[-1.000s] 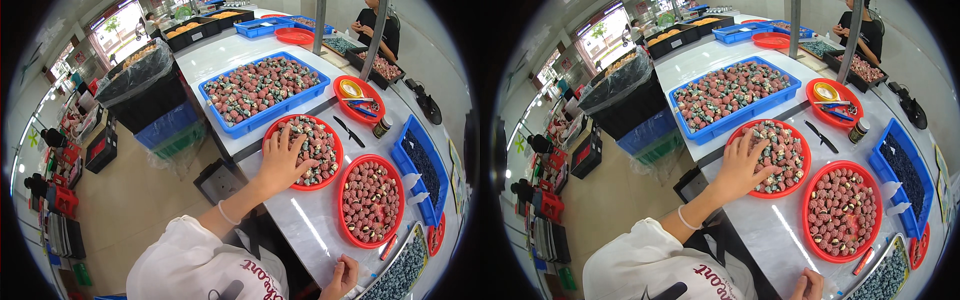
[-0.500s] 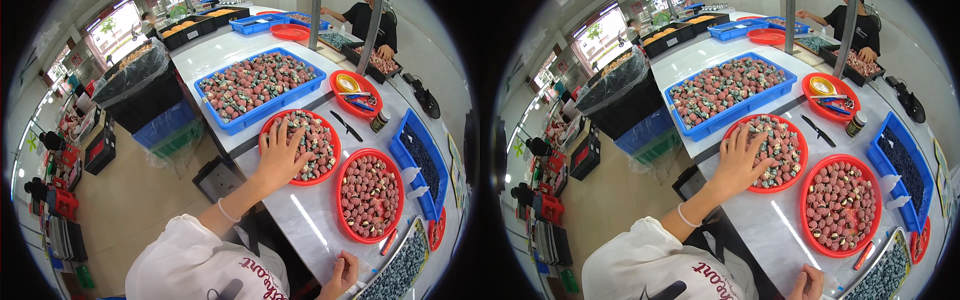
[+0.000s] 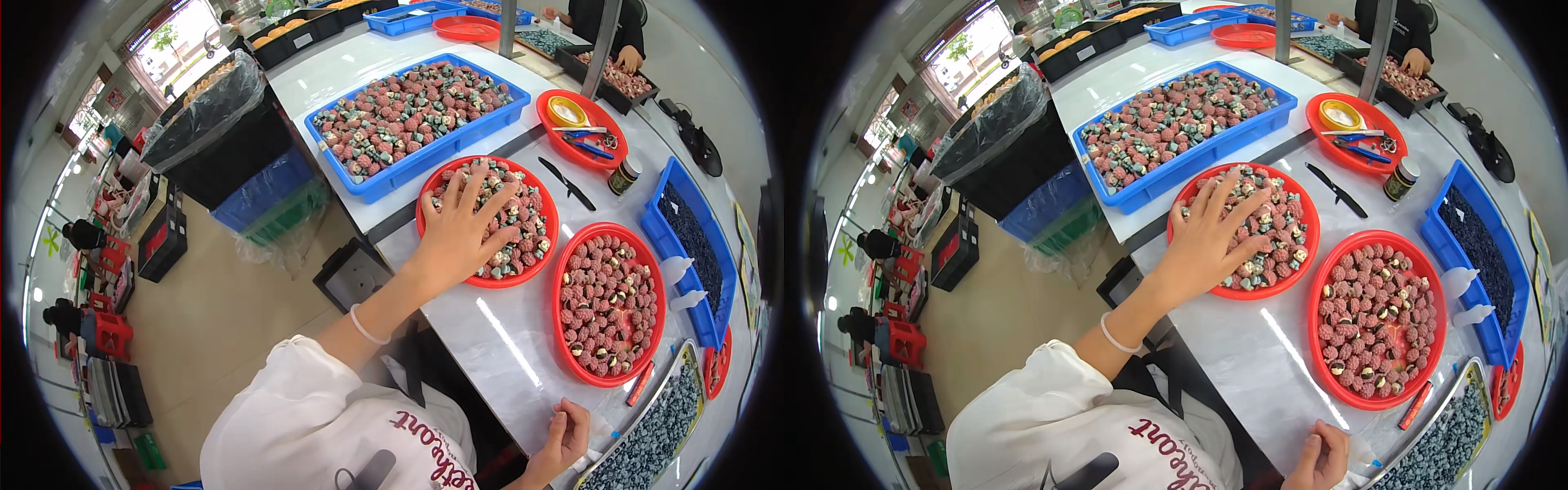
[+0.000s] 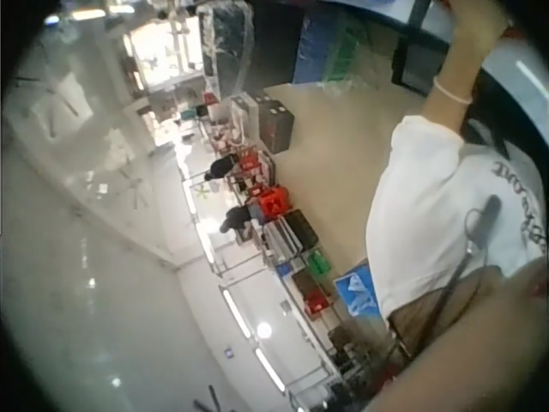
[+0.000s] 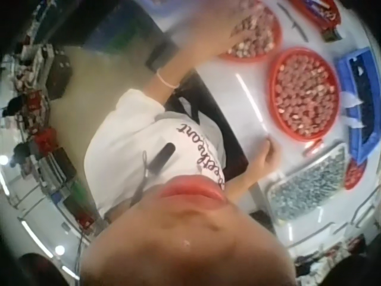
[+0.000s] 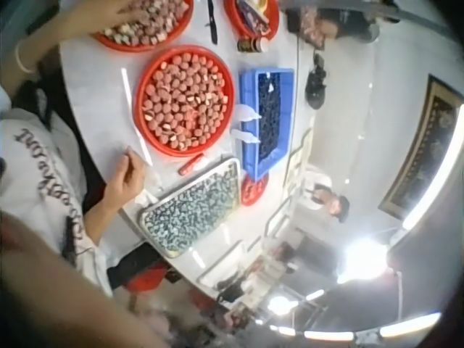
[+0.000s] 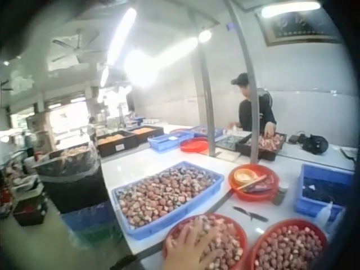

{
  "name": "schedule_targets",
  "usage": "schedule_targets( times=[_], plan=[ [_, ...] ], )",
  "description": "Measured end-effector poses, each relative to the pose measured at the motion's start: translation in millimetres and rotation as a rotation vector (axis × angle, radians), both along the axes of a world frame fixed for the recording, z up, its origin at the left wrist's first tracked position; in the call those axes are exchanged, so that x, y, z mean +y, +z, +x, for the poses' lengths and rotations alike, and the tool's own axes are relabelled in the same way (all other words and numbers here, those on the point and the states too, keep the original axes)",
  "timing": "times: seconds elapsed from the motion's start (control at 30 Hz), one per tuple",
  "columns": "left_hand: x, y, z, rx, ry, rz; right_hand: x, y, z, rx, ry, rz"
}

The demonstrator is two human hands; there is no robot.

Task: Manually assembling small figurines by applying glue and attaching components.

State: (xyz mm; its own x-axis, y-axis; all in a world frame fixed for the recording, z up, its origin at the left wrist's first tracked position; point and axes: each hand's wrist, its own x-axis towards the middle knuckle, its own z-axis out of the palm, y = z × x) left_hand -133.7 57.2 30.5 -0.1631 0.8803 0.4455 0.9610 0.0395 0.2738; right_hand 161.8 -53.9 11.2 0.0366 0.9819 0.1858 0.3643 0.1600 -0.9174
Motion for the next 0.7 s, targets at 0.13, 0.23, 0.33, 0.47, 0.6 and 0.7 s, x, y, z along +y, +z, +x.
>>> schedule_targets(
  times=[0.13,0.23,0.33,0.47,0.6,0.7],
  plan=[
    [-1,-5,-4,0.018,-0.024,0.012,1,4,-1,-0.008,0.012,-0.001],
    [-1,-5,-3,0.028,-0.02,0.048,1,3,0,-0.048,0.013,0.016],
    [-1,-4,-2,0.021,-0.007,0.06,0,2,0,-0.008,-0.009,-0.01],
    [-2,5,-6,-0.013,-0.025,-0.018,1,-2,1,-0.004,-0.01,-0.02],
    [0,13,-7,-0.07,-0.03,-0.053,0,0,1,-0.011,-0.007,-0.011],
    [0,14,-6,-0.108,-0.03,-0.093,-1,-3,2,0.042,-0.013,-0.055]
  ],
)
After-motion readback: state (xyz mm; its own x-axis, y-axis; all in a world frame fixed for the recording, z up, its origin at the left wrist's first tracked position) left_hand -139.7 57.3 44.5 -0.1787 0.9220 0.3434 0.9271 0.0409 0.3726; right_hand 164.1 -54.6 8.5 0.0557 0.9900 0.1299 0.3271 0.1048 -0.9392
